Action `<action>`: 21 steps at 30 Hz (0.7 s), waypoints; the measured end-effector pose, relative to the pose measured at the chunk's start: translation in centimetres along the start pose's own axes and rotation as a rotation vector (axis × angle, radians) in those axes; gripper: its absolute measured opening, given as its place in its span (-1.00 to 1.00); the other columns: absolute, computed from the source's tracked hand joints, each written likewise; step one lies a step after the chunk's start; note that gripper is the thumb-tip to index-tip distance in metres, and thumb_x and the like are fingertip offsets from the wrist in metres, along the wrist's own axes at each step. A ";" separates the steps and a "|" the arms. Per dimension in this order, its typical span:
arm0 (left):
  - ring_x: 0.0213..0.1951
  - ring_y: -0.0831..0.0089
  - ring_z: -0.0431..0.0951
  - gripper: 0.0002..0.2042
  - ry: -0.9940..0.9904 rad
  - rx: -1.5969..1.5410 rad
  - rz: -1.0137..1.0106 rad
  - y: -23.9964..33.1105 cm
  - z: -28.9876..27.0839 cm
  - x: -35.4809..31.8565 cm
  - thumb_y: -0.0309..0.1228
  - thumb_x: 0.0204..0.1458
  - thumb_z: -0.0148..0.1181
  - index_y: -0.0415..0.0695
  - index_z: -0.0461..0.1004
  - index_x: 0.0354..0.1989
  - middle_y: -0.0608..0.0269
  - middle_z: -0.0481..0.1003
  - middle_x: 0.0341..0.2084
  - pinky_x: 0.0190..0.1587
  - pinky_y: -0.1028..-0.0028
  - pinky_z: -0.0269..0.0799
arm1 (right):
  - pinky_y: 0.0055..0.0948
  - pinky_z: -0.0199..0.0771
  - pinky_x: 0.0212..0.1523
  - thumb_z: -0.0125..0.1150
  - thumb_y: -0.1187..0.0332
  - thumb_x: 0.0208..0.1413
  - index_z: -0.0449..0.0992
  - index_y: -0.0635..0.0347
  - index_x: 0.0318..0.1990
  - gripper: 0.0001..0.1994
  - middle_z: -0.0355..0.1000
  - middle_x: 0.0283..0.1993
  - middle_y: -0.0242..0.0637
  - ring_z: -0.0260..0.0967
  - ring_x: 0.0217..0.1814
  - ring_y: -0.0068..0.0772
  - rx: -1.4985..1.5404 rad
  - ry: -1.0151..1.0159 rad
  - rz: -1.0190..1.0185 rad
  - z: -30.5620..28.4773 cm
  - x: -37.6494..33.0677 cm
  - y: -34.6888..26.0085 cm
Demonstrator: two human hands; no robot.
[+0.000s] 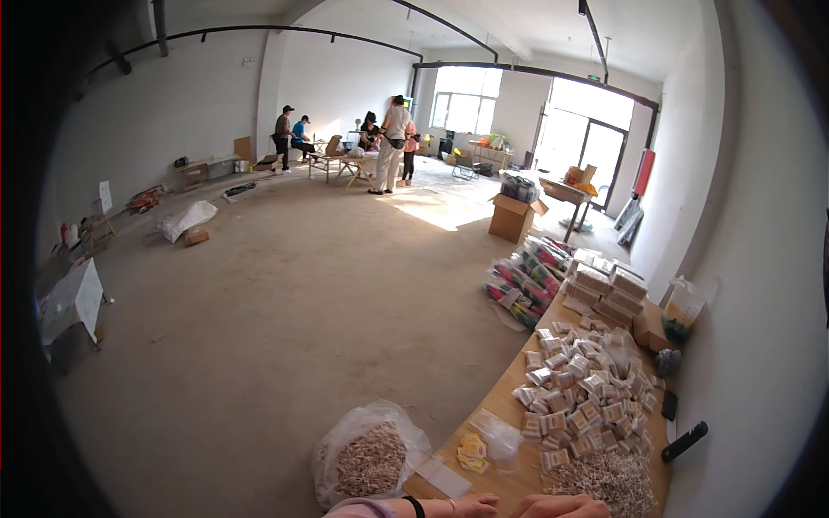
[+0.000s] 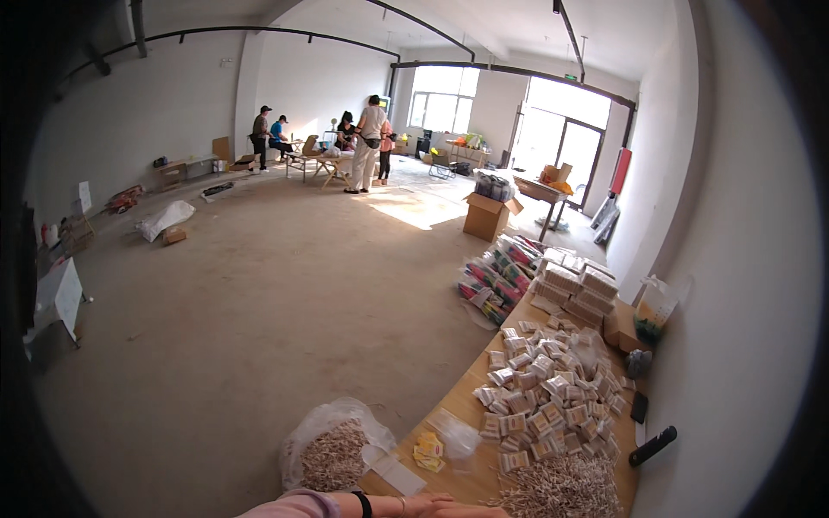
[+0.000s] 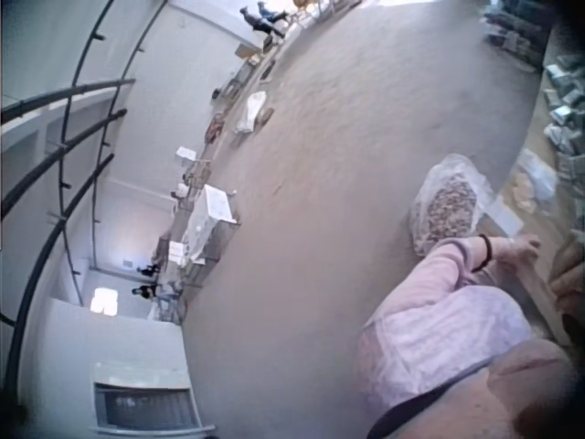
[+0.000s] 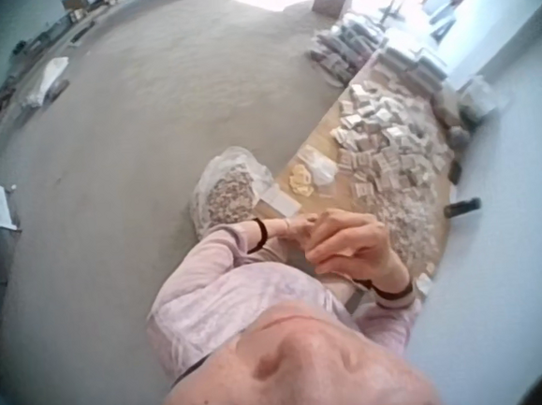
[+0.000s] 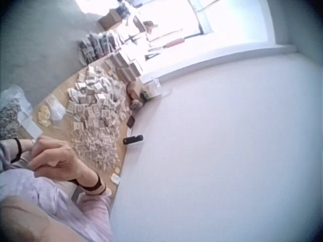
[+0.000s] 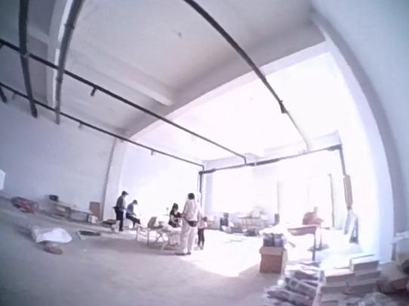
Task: The person is counting and packaging cotton swabs into small plastic bags at a table.
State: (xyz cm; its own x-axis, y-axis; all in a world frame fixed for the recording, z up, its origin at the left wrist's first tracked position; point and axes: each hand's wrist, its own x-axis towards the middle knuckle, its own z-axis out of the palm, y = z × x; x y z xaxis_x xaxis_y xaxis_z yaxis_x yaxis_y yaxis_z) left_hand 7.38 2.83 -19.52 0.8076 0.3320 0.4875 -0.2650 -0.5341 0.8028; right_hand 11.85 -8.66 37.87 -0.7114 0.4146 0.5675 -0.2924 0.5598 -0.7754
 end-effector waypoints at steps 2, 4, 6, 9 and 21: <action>-0.03 0.10 0.30 -0.58 0.067 0.100 -0.100 3.2 -0.4 -0.9 -0.18 -0.30 0.26 0.01 0.41 -0.19 0.14 0.39 -0.20 0.00 0.07 0.23 | -0.33 0.40 -0.34 0.31 0.51 -0.06 0.54 0.41 -0.36 -0.87 0.46 -0.36 -0.09 0.39 -0.35 -0.22 0.088 -0.007 -0.095 0.1 0.3 -0.4; -0.08 0.23 0.37 -0.61 0.128 0.201 -0.191 7.9 -2.5 -0.6 -0.33 -0.11 0.22 -0.02 0.35 -0.05 0.14 0.38 -0.20 -0.07 0.21 0.36 | -0.30 0.40 -0.35 0.29 0.50 -0.03 0.54 0.41 -0.35 -0.87 0.46 -0.35 -0.08 0.39 -0.35 -0.20 0.149 0.004 -0.156 0.6 0.8 -1.0; -0.10 0.29 0.40 -0.62 0.137 0.247 -0.219 11.0 -3.1 0.3 -0.40 -0.01 0.20 -0.03 0.32 0.02 0.14 0.38 -0.19 -0.10 0.28 0.42 | -0.28 0.39 -0.36 0.26 0.49 0.00 0.54 0.41 -0.35 -0.87 0.46 -0.34 -0.06 0.38 -0.36 -0.18 0.204 0.005 -0.225 1.7 1.0 -1.1; 0.01 0.27 0.35 -0.58 0.082 0.223 -0.188 12.0 -4.1 0.2 -0.38 -0.02 0.21 -0.09 0.32 0.05 0.11 0.36 -0.05 0.00 0.32 0.37 | -0.27 0.39 -0.38 0.18 0.44 0.08 0.53 0.40 -0.36 -0.85 0.44 -0.32 0.00 0.36 -0.37 -0.11 0.166 -0.481 -0.822 -0.1 3.8 0.9; 0.23 0.15 0.10 -0.47 0.018 -0.161 -0.643 12.3 -5.3 0.1 -0.33 0.01 0.10 -0.02 0.16 0.21 0.03 0.14 0.19 0.21 0.20 0.09 | -0.31 0.39 -0.42 0.20 0.45 0.05 0.53 0.43 -0.41 -0.85 0.45 -0.37 -0.01 0.36 -0.41 -0.13 0.530 0.092 -0.440 2.9 0.5 -0.6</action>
State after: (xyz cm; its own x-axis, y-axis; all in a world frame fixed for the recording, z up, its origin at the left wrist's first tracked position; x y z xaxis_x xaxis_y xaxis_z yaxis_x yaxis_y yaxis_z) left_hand 1.43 0.46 -7.79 0.8225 0.5596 -0.1018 0.1906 -0.1026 0.9763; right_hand 9.83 -10.90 37.80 -0.4051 0.3015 0.8632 -0.8307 0.2731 -0.4852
